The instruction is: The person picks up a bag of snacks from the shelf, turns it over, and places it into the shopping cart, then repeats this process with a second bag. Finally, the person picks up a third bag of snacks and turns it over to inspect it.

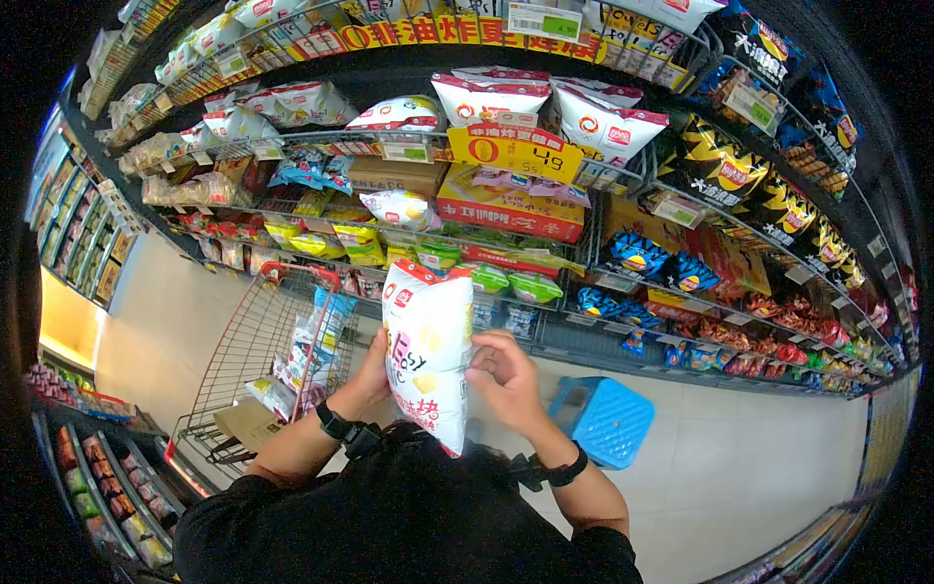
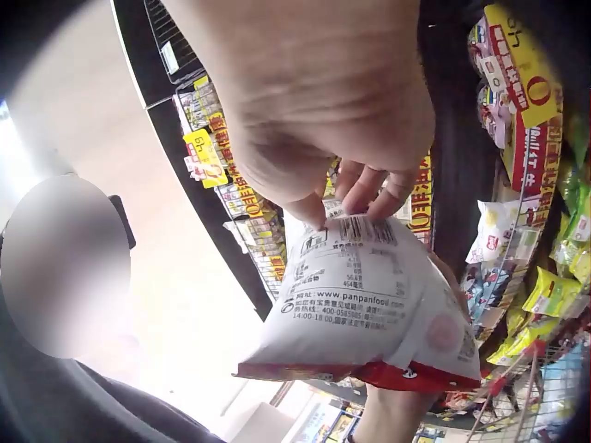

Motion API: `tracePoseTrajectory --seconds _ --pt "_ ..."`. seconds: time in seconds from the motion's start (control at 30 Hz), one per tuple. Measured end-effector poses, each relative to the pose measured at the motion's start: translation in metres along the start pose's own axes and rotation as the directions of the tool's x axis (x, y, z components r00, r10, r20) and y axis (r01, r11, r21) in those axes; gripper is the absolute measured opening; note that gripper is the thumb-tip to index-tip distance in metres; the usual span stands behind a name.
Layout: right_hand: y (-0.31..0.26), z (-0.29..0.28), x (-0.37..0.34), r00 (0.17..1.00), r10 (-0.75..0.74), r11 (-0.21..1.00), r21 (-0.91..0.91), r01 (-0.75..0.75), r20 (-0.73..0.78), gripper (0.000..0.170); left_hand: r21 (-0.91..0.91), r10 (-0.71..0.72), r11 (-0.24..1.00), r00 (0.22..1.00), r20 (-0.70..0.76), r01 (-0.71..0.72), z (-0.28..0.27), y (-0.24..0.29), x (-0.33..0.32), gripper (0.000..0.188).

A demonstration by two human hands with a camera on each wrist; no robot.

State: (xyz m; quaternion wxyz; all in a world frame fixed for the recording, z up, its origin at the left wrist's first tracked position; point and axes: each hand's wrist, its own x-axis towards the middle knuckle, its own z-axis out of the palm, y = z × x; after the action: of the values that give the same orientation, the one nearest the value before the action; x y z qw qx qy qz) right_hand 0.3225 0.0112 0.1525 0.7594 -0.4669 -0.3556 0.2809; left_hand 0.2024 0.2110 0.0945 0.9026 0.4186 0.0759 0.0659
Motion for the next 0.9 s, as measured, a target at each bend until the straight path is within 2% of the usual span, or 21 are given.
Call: tracePoseTrajectory --seconds 0.2,0.3,0.37,0.47,0.5,0.53,0.63,0.73,0.83,0.87,0.9 --pt "0.000 -0.003 -0.001 0.999 0.017 1.000 0.012 -0.017 0.040 0.041 -0.004 0.006 1.000 0.993 -0.119 -0.006 0.016 0.002 -0.006 0.079" --pt "0.002 -0.001 -0.002 0.992 0.019 1.000 0.017 -0.021 0.123 0.037 -0.159 -0.052 0.987 0.995 -0.083 0.038 0.020 0.008 -0.008 0.075" --pt "0.002 0.006 -0.002 0.991 0.067 0.997 0.018 -0.070 0.120 0.033 -0.352 -0.093 0.934 0.994 -0.062 0.065 0.026 0.018 -0.018 0.075" --pt "0.013 0.009 -0.002 0.987 0.132 0.991 0.010 -0.133 0.096 0.026 -0.465 -0.138 0.872 0.989 0.059 0.150 0.011 0.017 -0.030 0.062" --pt "0.018 0.009 -0.001 0.984 0.152 0.988 0.005 -0.153 0.088 0.025 -0.565 -0.154 0.805 0.983 0.100 0.184 0.028 0.034 -0.028 0.062" --pt "0.022 0.009 0.000 0.982 0.175 0.984 0.007 -0.176 0.069 0.023 -0.609 -0.151 0.767 0.979 0.134 0.202 0.038 0.047 -0.030 0.064" --pt "0.031 0.011 0.003 0.970 0.242 0.970 0.016 -0.242 0.030 0.020 -0.595 -0.127 0.770 0.969 0.213 0.231 0.026 0.052 -0.034 0.065" --pt "0.040 0.018 0.010 0.961 0.274 0.961 0.016 -0.274 0.035 0.019 -0.603 -0.131 0.772 0.978 0.161 0.202 0.012 0.055 -0.041 0.067" --pt "0.054 0.030 0.021 0.953 0.295 0.955 0.006 -0.296 0.066 0.017 -0.559 -0.194 0.819 0.979 -0.065 0.125 -0.024 0.044 -0.052 0.067" --pt "0.058 0.036 0.024 0.947 0.315 0.949 0.003 -0.316 0.069 0.016 -0.326 -0.037 0.945 0.989 -0.141 -0.011 -0.027 0.037 -0.062 0.064" --pt "0.062 0.043 0.028 0.939 0.337 0.941 -0.001 -0.338 0.074 0.015 -0.410 -0.070 0.912 0.990 -0.124 0.013 -0.035 0.037 -0.058 0.065"
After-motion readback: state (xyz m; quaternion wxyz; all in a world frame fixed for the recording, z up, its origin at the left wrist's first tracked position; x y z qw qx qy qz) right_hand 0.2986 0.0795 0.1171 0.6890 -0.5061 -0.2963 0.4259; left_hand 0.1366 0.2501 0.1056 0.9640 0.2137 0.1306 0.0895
